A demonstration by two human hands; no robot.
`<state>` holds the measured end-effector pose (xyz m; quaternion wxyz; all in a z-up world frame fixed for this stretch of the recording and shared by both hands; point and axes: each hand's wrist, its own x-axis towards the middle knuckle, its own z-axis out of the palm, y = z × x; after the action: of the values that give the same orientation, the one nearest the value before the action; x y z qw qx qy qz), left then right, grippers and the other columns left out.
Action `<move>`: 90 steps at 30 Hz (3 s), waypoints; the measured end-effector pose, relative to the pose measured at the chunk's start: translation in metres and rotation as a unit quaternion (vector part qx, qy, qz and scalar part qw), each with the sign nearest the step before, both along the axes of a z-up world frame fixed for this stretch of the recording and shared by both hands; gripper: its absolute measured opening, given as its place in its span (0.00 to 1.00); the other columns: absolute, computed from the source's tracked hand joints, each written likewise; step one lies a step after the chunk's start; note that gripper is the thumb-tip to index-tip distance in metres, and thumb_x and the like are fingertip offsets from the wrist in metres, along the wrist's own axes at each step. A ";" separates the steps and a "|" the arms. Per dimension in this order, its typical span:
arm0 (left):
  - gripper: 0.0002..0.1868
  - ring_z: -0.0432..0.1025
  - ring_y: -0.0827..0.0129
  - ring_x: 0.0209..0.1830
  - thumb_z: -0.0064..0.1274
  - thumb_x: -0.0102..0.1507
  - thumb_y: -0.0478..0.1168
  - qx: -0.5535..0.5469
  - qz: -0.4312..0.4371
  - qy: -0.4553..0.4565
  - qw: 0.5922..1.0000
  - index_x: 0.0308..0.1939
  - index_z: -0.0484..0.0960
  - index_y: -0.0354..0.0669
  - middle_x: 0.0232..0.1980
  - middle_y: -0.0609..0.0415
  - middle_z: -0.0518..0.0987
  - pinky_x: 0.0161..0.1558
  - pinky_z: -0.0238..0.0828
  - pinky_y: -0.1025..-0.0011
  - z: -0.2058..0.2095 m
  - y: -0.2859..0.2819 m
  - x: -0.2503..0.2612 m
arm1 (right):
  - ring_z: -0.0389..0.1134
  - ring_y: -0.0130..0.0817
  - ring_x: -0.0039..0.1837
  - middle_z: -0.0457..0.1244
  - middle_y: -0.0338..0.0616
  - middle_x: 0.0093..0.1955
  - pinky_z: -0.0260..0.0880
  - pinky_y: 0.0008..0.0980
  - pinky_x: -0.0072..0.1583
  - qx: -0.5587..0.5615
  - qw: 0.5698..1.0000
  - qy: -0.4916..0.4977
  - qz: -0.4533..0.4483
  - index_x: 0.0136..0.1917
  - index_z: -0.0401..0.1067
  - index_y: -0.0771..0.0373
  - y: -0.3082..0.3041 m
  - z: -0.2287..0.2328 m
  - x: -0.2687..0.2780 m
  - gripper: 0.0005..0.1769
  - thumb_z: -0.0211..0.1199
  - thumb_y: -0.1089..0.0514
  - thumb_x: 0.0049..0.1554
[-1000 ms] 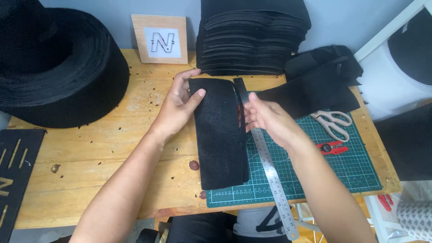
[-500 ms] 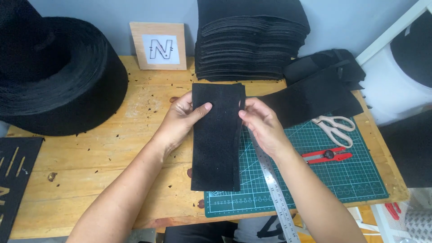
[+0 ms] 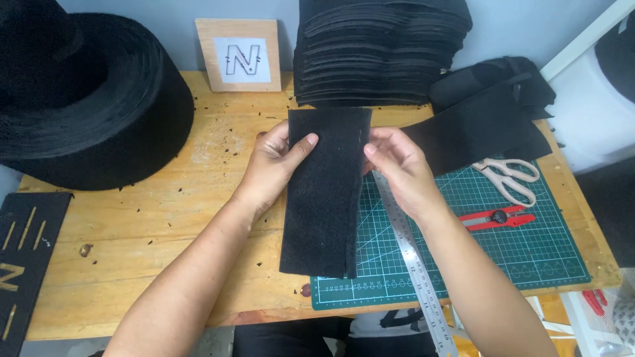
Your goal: A person measures a strip of black fabric on a green cutting mat using a metal ruler, then cuts it using a utility knife and scissors.
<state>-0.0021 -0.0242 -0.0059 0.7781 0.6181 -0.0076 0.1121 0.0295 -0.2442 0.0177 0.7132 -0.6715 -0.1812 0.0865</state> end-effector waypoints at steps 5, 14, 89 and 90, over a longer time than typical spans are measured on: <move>0.08 0.81 0.73 0.37 0.57 0.68 0.38 -0.011 0.045 -0.013 0.999 0.51 0.83 0.44 0.38 0.55 0.84 0.39 0.85 0.74 0.010 0.009 -0.003 | 0.74 0.43 0.49 0.70 0.54 0.44 0.76 0.44 0.54 -0.093 0.990 -0.011 0.104 0.52 0.77 0.66 -0.008 -0.016 0.003 0.09 0.65 0.60 0.59; 0.22 0.81 0.64 0.44 0.65 0.61 0.44 -0.049 -0.031 0.043 0.997 0.57 0.80 0.44 0.47 0.49 0.84 0.43 0.84 0.64 0.006 0.007 -0.004 | 0.74 0.40 0.49 0.71 0.51 0.45 0.76 0.43 0.56 -0.039 0.995 0.015 0.090 0.51 0.77 0.65 -0.003 -0.012 0.007 0.06 0.64 0.63 0.60; 0.19 0.80 0.63 0.51 0.59 0.61 0.40 -0.111 0.016 0.135 0.984 0.56 0.80 0.44 0.52 0.50 0.84 0.54 0.81 0.67 0.013 0.005 -0.004 | 0.67 0.46 0.61 0.67 0.47 0.64 0.69 0.38 0.62 -0.686 0.662 -0.211 -0.216 0.74 0.74 0.56 -0.332 -0.019 0.001 0.26 0.55 0.45 0.68; 0.19 0.80 0.63 0.51 0.59 0.61 0.41 -0.109 0.014 0.132 0.985 0.56 0.80 0.44 0.53 0.49 0.84 0.54 0.81 0.66 0.015 0.005 -0.004 | 0.66 0.53 0.59 0.63 0.62 0.64 0.67 0.48 0.59 -0.570 0.757 -0.175 -0.268 0.76 0.75 0.67 -0.325 -0.018 -0.009 0.26 0.62 0.52 0.69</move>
<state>-0.0059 -0.0189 0.0087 0.8331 0.5391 0.1165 0.0407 0.0203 -0.5695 -0.0001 0.1488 -0.9783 -0.0326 -0.1404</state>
